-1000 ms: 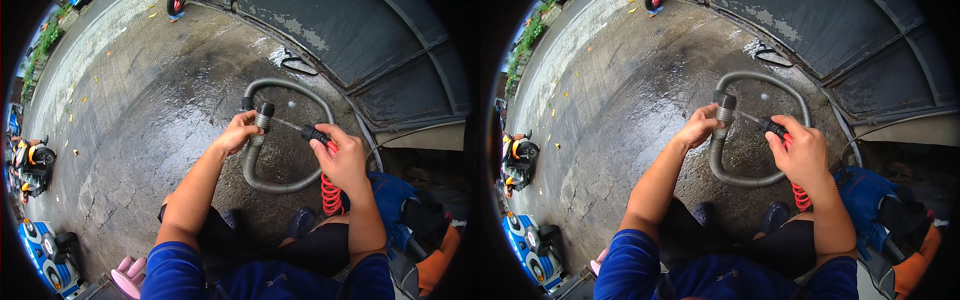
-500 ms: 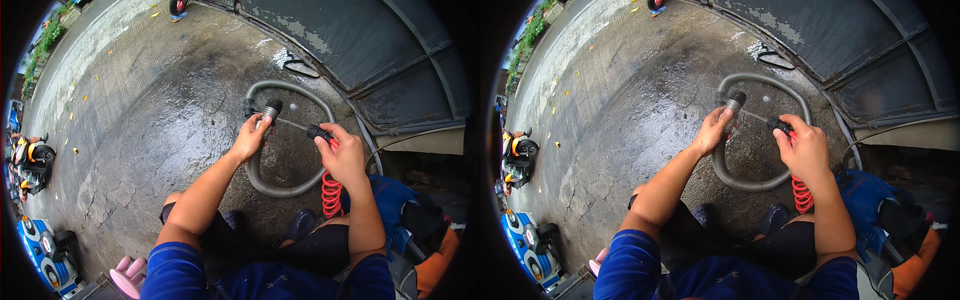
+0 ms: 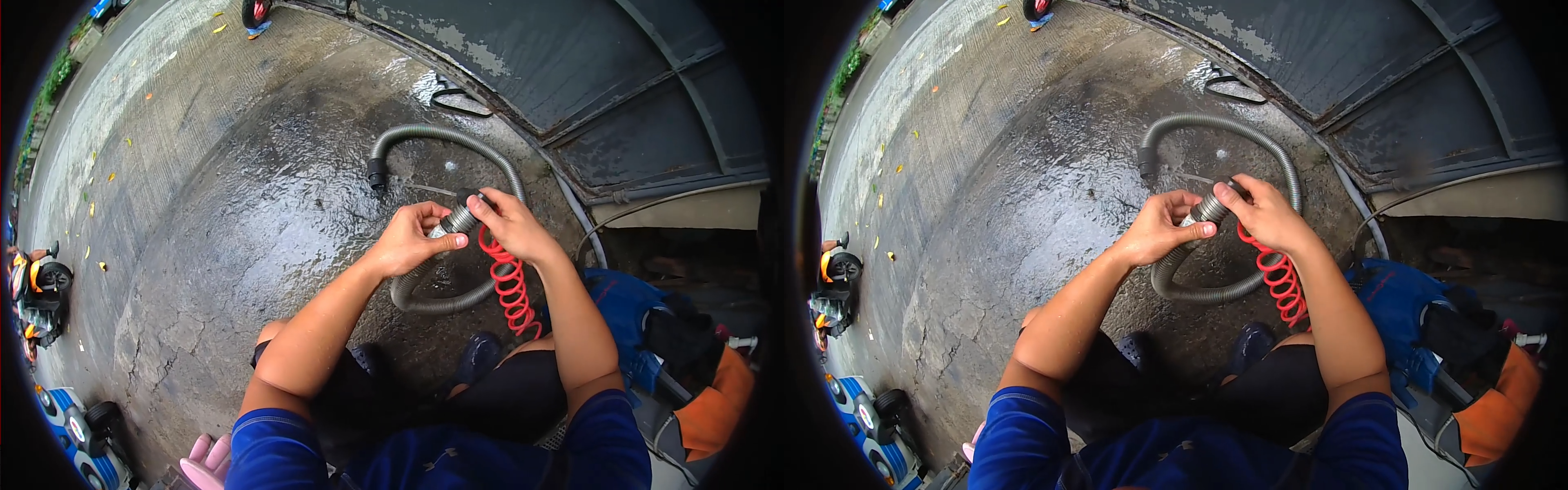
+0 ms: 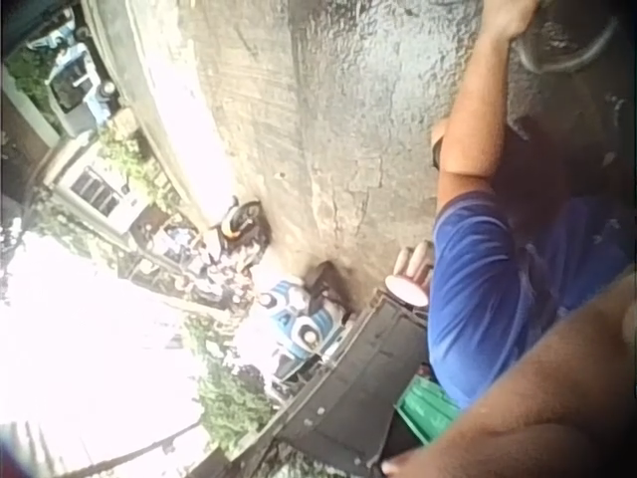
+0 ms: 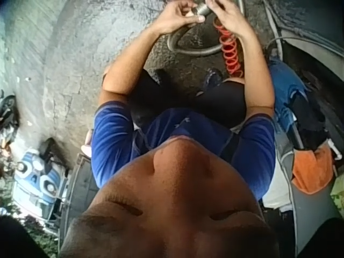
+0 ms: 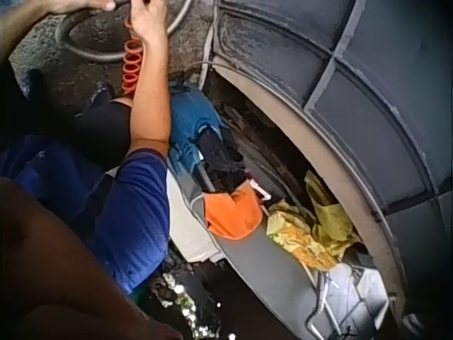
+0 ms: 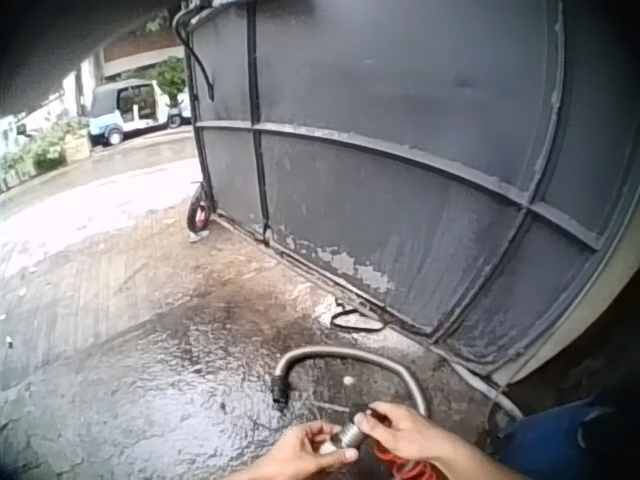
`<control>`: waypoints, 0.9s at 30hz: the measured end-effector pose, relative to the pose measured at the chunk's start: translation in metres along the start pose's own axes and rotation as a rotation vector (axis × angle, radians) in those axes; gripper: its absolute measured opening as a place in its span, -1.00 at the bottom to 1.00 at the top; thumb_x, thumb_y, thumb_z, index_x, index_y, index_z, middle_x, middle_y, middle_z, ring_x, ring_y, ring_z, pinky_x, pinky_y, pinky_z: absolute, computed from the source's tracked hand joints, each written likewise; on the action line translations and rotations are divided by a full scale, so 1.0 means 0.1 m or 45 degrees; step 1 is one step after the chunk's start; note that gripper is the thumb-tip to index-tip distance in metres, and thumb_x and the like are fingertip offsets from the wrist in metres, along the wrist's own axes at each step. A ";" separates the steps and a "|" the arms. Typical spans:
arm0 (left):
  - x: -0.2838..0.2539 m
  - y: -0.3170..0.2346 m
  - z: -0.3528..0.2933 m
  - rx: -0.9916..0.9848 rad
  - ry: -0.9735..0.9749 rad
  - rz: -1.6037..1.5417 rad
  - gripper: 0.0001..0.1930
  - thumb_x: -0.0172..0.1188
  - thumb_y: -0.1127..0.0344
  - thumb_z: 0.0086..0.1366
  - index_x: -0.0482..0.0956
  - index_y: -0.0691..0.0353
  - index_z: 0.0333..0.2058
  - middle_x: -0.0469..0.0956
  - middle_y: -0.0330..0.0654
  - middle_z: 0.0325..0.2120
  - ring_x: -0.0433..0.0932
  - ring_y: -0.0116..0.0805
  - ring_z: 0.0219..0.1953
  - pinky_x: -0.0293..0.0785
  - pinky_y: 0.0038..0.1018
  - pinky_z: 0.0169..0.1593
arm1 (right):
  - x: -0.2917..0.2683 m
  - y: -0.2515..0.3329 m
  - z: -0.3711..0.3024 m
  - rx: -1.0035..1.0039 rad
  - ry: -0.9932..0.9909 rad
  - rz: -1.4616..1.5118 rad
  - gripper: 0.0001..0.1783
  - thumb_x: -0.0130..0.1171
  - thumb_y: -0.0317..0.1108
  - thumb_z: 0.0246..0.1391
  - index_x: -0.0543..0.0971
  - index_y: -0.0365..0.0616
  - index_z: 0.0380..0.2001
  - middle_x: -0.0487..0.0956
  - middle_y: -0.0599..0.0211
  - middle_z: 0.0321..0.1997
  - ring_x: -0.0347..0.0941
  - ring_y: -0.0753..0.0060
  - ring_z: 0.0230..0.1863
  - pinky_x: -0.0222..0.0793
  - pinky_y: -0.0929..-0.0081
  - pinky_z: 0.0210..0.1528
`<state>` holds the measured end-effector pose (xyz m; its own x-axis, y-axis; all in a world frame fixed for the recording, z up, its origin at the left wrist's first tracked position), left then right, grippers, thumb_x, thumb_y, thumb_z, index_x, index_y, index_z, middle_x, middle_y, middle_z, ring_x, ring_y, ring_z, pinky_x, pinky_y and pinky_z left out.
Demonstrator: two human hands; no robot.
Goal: Cleaning and blowing out a vacuum hose using an air compressor.
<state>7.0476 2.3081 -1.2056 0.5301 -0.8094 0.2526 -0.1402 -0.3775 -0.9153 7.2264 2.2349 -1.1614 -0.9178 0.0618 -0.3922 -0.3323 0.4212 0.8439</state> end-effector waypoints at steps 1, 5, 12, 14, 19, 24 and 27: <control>0.03 -0.08 -0.04 0.022 -0.078 -0.026 -0.40 0.58 0.30 0.25 0.51 0.47 0.14 0.73 -0.07 -0.13 0.66 -0.46 -0.07 0.61 -0.45 0.08 | -0.01 -0.03 0.03 -0.034 -0.014 0.025 -0.37 0.20 0.18 0.40 0.62 -0.33 -0.18 0.62 0.25 -0.35 0.46 0.45 -0.33 0.42 0.37 -0.22; 0.09 -0.36 -0.20 0.248 -0.489 0.516 -0.40 0.58 0.41 0.20 0.54 0.38 0.17 0.73 -0.14 -0.14 0.65 -0.49 -0.09 0.63 -0.46 0.01 | 0.08 0.08 0.02 0.054 -0.030 -0.091 -0.38 0.22 0.18 0.37 0.65 -0.31 -0.24 0.65 0.20 -0.37 0.52 0.46 -0.29 0.44 0.37 -0.21; -0.12 -0.27 -0.21 0.269 -0.412 0.481 -0.15 0.71 0.04 0.04 0.52 0.38 0.19 0.68 -0.16 -0.21 0.63 -0.40 -0.21 0.66 -0.34 -0.03 | 0.31 0.07 -0.03 -0.037 -0.130 0.085 -0.35 0.16 0.21 0.41 0.64 -0.32 -0.24 0.64 0.18 -0.39 0.51 0.49 -0.32 0.43 0.38 -0.23; -0.08 -0.27 -0.20 -0.111 -0.016 0.647 -0.30 0.66 -0.04 0.09 0.62 0.41 0.00 0.69 -0.12 -0.33 0.64 -0.41 -0.30 0.59 -0.34 -0.18 | 0.23 0.03 -0.03 0.069 -0.100 0.077 -0.35 0.16 0.21 0.41 0.63 -0.32 -0.19 0.59 0.24 -0.43 0.48 0.50 -0.32 0.42 0.39 -0.21; -0.07 -0.09 -0.13 -0.205 0.061 0.412 -0.52 0.56 0.18 0.16 0.64 0.42 -0.09 0.67 -0.21 -0.40 0.61 -0.43 -0.34 0.53 -0.41 -0.21 | 0.30 0.07 -0.01 -0.038 -0.114 0.103 -0.34 0.20 0.21 0.40 0.62 -0.34 -0.10 0.61 0.24 -0.34 0.49 0.48 -0.33 0.44 0.41 -0.22; 0.03 -0.08 -0.08 -0.037 0.077 0.495 -0.61 0.48 0.27 0.15 0.64 0.40 -0.13 0.71 -0.13 -0.38 0.68 -0.27 -0.33 0.56 -0.32 -0.17 | 0.32 0.03 -0.09 -0.076 -0.040 0.038 -0.36 0.27 0.20 0.34 0.62 -0.28 -0.04 0.64 0.03 -0.23 0.60 0.19 -0.19 0.49 0.28 -0.08; 0.05 -0.27 -0.15 0.349 -0.527 1.011 -0.64 0.36 0.29 0.01 0.56 0.42 -0.26 0.63 0.21 -0.42 0.65 0.23 -0.32 0.57 -0.12 -0.19 | 0.43 0.23 -0.18 -0.196 -0.269 -0.379 -0.34 0.33 0.21 0.26 0.62 -0.29 -0.08 0.63 -0.10 -0.19 0.59 -0.06 -0.18 0.50 0.17 -0.09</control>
<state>7.0415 2.3079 -1.1755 0.6267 -0.5403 -0.5615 -0.4146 0.3790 -0.8273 7.1759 2.2308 -1.1523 -0.7168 0.1488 -0.6812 -0.6205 0.3095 0.7206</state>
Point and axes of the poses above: each hand's wrist, its own z-axis towards the middle knuckle, its own x-axis out of the palm, y = z × x, the point moved 5 cm from there along z, towards the middle knuckle
